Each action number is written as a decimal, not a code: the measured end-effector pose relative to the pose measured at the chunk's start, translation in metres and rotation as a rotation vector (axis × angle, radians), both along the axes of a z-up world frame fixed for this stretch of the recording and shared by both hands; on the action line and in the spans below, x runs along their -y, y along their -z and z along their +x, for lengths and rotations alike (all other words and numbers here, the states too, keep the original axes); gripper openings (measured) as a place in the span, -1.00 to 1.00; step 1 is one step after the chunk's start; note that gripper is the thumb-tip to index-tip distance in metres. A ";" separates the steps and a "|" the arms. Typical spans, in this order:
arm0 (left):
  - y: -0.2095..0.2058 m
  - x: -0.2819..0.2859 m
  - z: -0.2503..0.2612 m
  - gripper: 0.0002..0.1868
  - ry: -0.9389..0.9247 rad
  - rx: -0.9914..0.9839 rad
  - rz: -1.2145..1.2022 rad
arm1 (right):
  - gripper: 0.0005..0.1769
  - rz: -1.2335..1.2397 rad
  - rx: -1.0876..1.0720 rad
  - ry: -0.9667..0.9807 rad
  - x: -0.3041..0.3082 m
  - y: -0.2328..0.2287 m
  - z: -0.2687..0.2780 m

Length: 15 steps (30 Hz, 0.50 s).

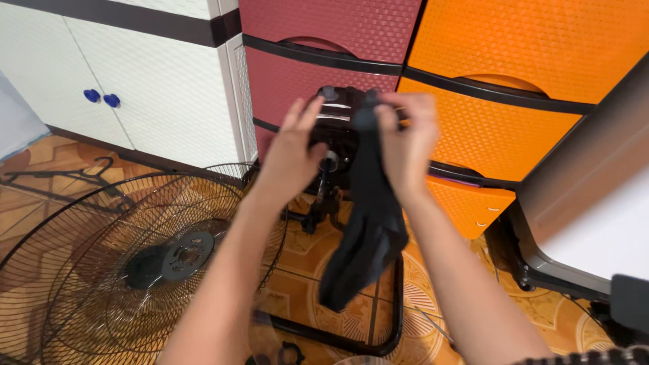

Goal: The person wipes the fan motor housing with a black cloth, then attaches the front wire cage and secures it. They place a transparent fan blade onto the motor shaft and fasten it with a nut, completing the assembly.

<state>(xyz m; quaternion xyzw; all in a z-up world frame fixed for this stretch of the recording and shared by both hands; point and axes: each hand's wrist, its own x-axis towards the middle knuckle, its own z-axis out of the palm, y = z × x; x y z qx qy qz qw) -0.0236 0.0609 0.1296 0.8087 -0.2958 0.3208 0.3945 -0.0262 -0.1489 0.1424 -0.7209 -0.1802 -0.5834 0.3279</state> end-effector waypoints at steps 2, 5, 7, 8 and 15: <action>0.001 0.018 0.002 -0.06 0.012 -0.148 0.000 | -0.78 0.073 -0.109 -0.015 -0.005 0.028 0.015; 0.006 0.026 -0.004 0.04 -0.131 -0.180 0.014 | -0.80 0.171 -0.260 -0.031 0.013 0.092 0.026; 0.007 0.029 -0.005 0.04 -0.160 -0.148 0.020 | -0.82 -0.057 -0.177 0.059 0.021 0.133 0.021; 0.007 0.030 -0.004 0.05 -0.174 -0.130 0.022 | -0.85 0.008 -0.245 0.007 0.023 0.144 0.018; 0.010 0.021 -0.001 -0.04 -0.136 -0.138 0.026 | -0.91 0.292 -0.265 -0.168 0.016 0.057 0.035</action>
